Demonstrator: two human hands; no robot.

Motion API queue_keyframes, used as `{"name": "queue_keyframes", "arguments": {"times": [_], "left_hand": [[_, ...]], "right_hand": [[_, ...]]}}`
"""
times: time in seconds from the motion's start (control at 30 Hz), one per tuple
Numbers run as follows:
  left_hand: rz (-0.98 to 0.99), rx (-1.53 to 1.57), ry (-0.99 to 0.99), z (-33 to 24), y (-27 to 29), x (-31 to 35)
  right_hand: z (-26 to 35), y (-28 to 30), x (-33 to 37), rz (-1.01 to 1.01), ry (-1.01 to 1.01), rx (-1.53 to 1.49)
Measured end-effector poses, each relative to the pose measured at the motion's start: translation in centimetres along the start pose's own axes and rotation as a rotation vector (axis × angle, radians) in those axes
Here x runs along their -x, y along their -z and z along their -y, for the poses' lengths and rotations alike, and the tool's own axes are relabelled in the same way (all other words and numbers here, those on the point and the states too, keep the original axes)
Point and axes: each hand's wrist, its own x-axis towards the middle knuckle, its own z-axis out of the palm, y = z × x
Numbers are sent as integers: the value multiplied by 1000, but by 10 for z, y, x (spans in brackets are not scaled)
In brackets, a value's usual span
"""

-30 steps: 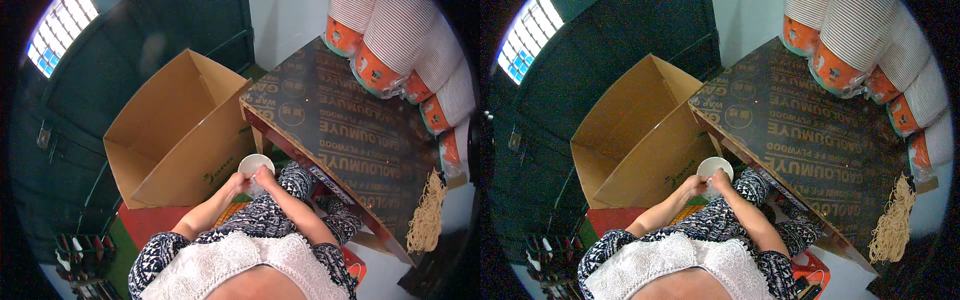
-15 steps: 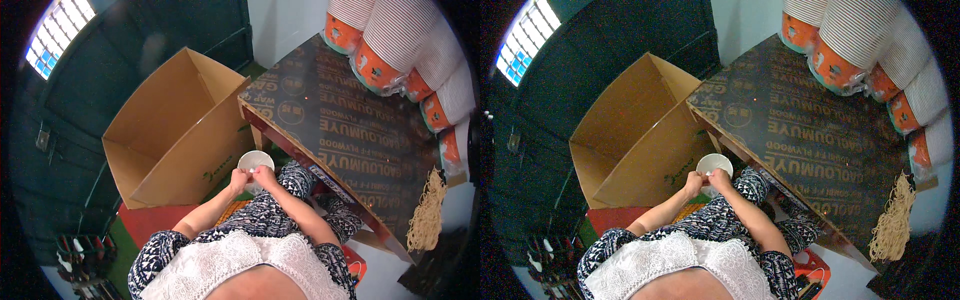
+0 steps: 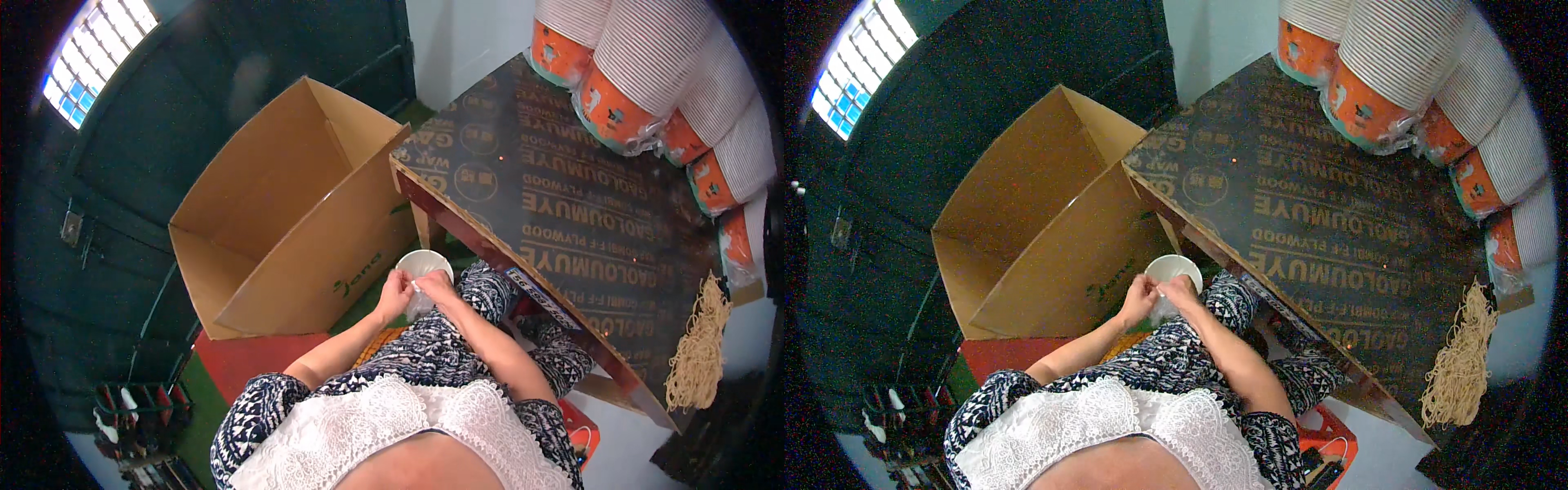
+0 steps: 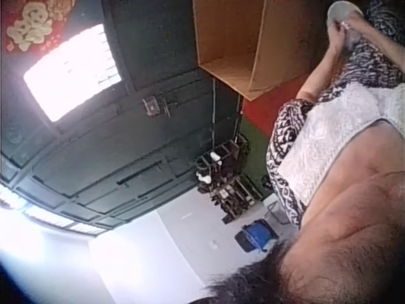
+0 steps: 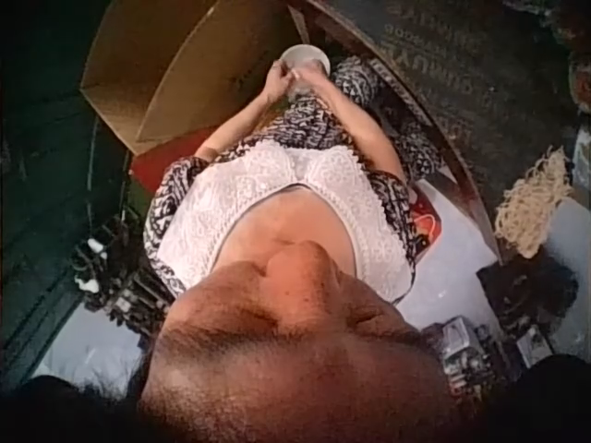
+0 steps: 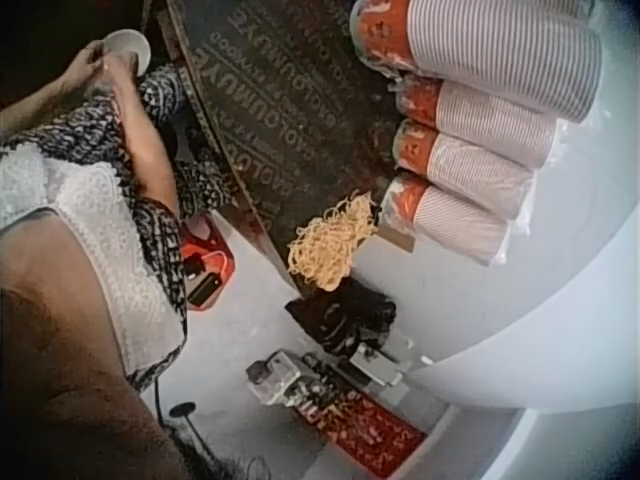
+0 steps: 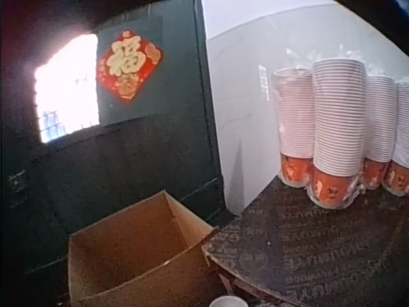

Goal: The recorder unpacks stacks of paper cups from plastic bags and organizes them into a cardboard box.

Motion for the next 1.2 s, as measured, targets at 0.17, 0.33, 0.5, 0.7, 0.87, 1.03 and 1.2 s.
{"name": "queue_keyframes", "arguments": {"times": [0.17,0.33,0.5,0.7,0.87,1.03,1.2], "left_hand": [[243,-45,-347,-27,11,4],[186,-61,-259,-29,11,12],[168,-76,-269,-20,8,15],[148,-110,-275,-13,-3,7],[194,-289,-228,-6,-3,-3],[75,-363,-267,-9,27,9],[-67,-359,-424,-38,93,40]], "right_hand": [[-1,0,1,-9,125,77],[7,2,8,18,135,179],[17,4,18,-74,108,432],[31,9,31,-137,148,536],[19,10,26,-85,284,354],[0,19,5,-132,294,-243],[21,34,14,-176,51,-606]]}}
